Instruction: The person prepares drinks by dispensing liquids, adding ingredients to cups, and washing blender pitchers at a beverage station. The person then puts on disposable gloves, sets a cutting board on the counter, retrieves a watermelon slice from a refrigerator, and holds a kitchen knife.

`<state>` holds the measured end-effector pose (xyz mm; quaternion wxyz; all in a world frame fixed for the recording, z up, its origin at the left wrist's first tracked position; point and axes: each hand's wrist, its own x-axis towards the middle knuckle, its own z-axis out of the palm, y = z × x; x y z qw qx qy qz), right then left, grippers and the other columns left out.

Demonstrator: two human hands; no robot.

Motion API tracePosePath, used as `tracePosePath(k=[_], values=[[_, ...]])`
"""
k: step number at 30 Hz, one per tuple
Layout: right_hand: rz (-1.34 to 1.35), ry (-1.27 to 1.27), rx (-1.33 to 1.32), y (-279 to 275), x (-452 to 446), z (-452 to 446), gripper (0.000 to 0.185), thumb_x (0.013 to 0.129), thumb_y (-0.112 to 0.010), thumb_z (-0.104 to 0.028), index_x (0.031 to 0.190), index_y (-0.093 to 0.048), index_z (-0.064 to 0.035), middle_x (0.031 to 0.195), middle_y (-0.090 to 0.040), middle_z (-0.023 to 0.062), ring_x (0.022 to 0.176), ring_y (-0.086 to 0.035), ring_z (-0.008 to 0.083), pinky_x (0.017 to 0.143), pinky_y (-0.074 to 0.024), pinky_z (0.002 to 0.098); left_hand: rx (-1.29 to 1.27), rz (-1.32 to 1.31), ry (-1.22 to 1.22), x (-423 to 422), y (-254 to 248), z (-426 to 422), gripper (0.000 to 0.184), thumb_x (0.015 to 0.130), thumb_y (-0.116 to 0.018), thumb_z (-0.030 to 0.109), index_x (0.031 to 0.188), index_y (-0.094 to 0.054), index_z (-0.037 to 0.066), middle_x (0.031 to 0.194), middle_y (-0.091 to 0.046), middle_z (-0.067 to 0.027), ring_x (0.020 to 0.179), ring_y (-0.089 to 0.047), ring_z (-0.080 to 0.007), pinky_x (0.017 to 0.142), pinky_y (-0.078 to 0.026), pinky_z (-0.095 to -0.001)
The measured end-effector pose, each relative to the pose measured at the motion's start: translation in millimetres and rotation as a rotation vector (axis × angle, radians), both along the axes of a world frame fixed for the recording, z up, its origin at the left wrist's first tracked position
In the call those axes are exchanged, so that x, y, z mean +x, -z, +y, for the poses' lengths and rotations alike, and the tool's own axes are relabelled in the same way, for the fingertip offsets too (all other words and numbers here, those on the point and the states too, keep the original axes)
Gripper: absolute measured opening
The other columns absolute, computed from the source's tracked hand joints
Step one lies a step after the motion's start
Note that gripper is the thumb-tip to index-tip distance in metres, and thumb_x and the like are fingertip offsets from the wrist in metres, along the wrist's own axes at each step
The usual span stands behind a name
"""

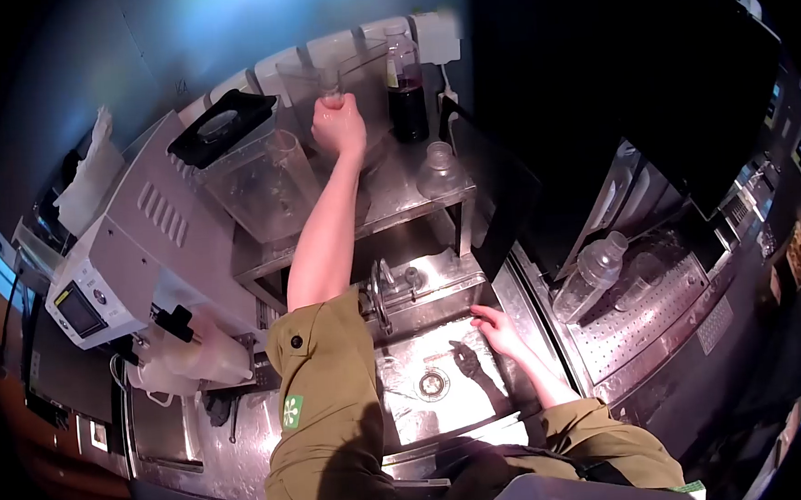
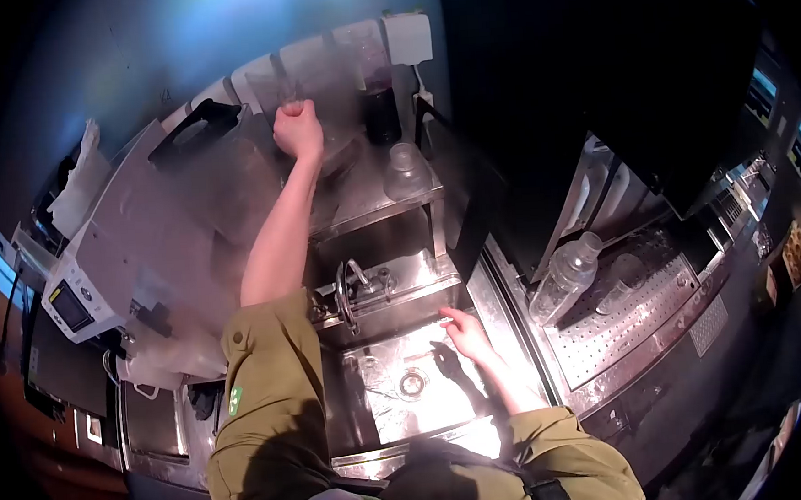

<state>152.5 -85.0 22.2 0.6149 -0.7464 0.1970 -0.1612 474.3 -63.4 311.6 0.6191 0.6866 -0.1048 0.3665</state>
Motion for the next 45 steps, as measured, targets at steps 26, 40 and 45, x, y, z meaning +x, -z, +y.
tracePosePath(k=[26, 40, 45], values=[[0.067, 0.054, -0.029, -71.8, -490.8, -140.1, 0.031, 0.085, -0.048, -0.015, 0.111, -0.049, 0.0022, 0.093, -0.061, 0.0085, 0.085, -0.058, 0.0142, 0.077, -0.0443, 0.0263, 0.264, 0.483, 1.243, -507.2, 61.1, 29.2, 0.021, 0.07, -0.053, 0.018, 0.082, -0.056, 0.001, 0.069, -0.053, -0.0039, 0.065, -0.05, -0.012, 0.06, -0.041, -0.0249], [0.822, 0.397, -0.17, 125.1, -828.0, -500.5, 0.047, 0.075, -0.06, -0.033, 0.111, -0.052, -0.0034, 0.111, -0.054, 0.0161, 0.089, -0.059, 0.0268, 0.077, -0.048, 0.0363, 0.26, 0.739, 1.517, -775.2, 123.7, -353.9, 0.012, 0.052, -0.058, 0.004, 0.057, -0.047, 0.006, 0.059, -0.049, -0.0012, 0.053, -0.045, -0.0099, 0.05, -0.033, -0.0202], [0.621, 1.144, 0.363, 161.9, -1016.3, -586.4, 0.044, 0.071, -0.061, -0.03, 0.104, -0.056, -0.003, 0.097, -0.059, 0.0176, 0.086, -0.059, 0.0322, 0.073, -0.0468, 0.0419, 0.177, 0.867, 1.708, -870.9, 126.3, -573.9, 0.02, 0.067, -0.063, 0.003, 0.068, -0.046, 0.012, 0.065, -0.044, 0.0055, 0.055, -0.04, -0.0056, 0.051, -0.031, -0.0189]])
